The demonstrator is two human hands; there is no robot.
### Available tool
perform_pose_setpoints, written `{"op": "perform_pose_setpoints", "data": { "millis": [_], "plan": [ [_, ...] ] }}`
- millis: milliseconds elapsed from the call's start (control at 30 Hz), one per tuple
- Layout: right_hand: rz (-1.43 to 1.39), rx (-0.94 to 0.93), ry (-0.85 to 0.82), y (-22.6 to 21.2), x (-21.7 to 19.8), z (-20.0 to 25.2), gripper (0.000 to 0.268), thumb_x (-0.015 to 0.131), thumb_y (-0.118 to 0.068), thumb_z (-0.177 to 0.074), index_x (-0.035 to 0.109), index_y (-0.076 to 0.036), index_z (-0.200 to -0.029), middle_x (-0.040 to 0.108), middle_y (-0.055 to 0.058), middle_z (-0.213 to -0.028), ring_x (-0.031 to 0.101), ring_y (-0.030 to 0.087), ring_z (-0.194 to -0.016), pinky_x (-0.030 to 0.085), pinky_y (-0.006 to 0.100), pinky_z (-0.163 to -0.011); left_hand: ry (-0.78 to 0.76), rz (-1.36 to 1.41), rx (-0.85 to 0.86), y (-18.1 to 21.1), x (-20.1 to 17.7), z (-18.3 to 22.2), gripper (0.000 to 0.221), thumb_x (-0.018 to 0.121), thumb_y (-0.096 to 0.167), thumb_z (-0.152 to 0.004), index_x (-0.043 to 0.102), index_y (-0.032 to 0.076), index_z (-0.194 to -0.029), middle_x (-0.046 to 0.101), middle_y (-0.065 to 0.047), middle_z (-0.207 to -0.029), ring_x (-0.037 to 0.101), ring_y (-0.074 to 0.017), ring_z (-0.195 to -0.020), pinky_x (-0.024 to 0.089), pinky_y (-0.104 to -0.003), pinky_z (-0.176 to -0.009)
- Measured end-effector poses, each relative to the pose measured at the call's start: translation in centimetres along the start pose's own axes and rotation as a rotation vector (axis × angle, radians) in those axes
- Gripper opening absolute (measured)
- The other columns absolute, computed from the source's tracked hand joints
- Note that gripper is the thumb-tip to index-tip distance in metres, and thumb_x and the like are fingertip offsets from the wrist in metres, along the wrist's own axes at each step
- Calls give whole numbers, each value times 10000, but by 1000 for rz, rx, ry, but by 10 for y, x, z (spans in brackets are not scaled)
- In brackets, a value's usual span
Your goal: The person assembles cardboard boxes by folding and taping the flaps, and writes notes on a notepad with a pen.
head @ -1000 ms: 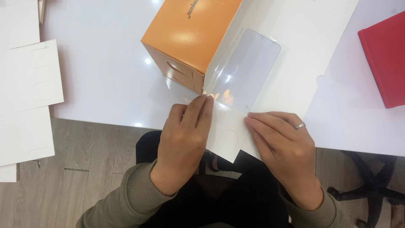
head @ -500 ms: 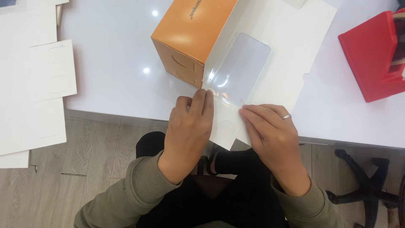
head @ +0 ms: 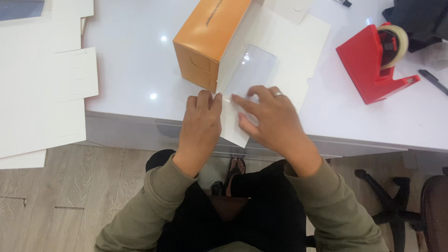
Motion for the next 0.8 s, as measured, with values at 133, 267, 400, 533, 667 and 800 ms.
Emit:
{"op": "perform_pose_setpoints", "data": {
  "millis": [133,267,400,533,667,800],
  "plan": [
    [138,-84,-56,-10,11,-5,378,554,-404,-989,781,-283,-1267,730,94,-1183,698,327,-1110,566,420,-885,-84,32,-57,-5,-6,-1,291,665,-31,-950,749,24,-1223,560,-112,-993,624,-180,-856,563,-270,-701],
    [6,-117,-68,-5,0,14,366,530,-353,-1046,781,-200,-1263,726,158,-1263,657,388,-1227,547,462,-948,-193,53,-92,-4,-10,-2,323,597,-46,-970,741,26,-1250,582,-135,-988,626,-194,-841,552,-274,-710],
    [99,-156,218,44,-5,62,264,643,-330,-1016,780,-263,-1231,703,99,-1289,680,376,-1192,556,463,-934,18,141,55,-6,-2,13,342,621,-22,-932,748,72,-1235,580,-144,-984,603,-319,-827,471,-387,-716],
    [-20,-95,247,88,-64,117,249,628,-312,-1057,684,-159,-1245,673,58,-1370,666,296,-1271,552,417,-972,63,139,96,-35,12,32,522,590,-156,-936,803,43,-1369,601,-212,-1144,568,-389,-926,476,-479,-856],
    [-255,346,528,217,-140,184,135,586,-5,-1048,705,-13,-1111,721,123,-1084,678,232,-1012,567,343,-900,20,-239,-38,-69,16,44,562,721,14,-1011,852,374,-1422,698,64,-1306,636,-220,-1032,527,-362,-626],
    [-87,645,584,368,-158,240,80,588,-40,-1092,665,-54,-1109,705,104,-1120,661,241,-1026,556,349,-819,59,-220,14,-103,25,45,643,702,-39,-990,899,350,-1462,732,43,-1351,668,-186,-1080,544,-311,-802]
  ]
}}
Point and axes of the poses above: each hand's wrist, its own z-axis away from the middle knuckle, its own x-axis out of the palm, y = z × x, the point moved 8 cm from there along -z, towards the middle knuckle
